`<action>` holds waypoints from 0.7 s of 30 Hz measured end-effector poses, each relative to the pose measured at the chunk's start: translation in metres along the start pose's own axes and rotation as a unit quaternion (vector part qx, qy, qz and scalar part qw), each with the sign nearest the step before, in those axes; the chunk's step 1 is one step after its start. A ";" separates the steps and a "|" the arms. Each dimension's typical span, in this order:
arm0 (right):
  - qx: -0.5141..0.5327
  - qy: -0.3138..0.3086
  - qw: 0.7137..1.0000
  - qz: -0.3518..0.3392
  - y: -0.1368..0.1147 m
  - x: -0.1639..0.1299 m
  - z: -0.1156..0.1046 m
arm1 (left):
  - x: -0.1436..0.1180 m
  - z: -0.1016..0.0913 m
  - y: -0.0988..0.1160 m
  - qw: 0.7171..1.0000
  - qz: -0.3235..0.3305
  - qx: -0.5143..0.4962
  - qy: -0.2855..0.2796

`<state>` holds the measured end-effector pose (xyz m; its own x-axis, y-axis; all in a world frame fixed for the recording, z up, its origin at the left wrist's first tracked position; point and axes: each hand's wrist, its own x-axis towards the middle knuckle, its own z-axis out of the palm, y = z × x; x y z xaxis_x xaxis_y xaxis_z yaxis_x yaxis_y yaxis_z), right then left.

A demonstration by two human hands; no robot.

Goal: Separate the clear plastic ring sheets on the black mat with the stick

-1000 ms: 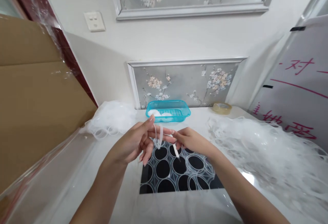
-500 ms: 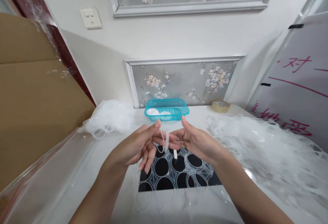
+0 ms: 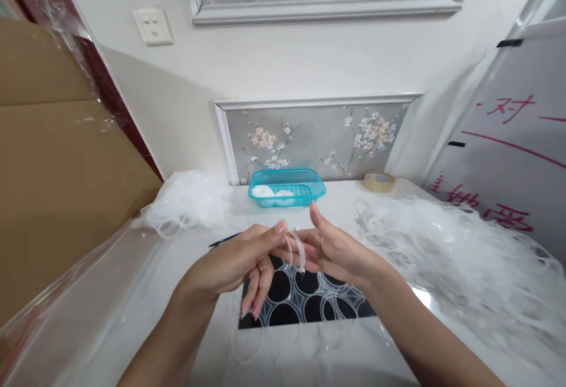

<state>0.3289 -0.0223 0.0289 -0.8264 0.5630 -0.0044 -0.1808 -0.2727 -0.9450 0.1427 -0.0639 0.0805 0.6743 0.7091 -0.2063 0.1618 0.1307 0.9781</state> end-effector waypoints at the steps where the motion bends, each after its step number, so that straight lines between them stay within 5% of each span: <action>1: -0.006 0.007 1.000 0.001 0.001 0.000 0.001 | 0.000 0.000 0.000 1.000 -0.007 0.007 -0.007; 14: -0.066 -0.062 0.995 -0.050 -0.013 -0.011 0.002 | 0.005 0.000 0.004 0.995 -0.030 0.067 -0.070; 21: -0.141 -0.045 0.987 -0.056 -0.015 -0.023 0.003 | 0.004 0.003 0.006 0.993 -0.036 0.116 -0.006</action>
<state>0.3493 -0.0333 0.0441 -0.8559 0.5024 0.1226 -0.1287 0.0227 -0.9914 0.1485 -0.0627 0.0850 0.6627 0.6960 -0.2764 0.3708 0.0157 0.9286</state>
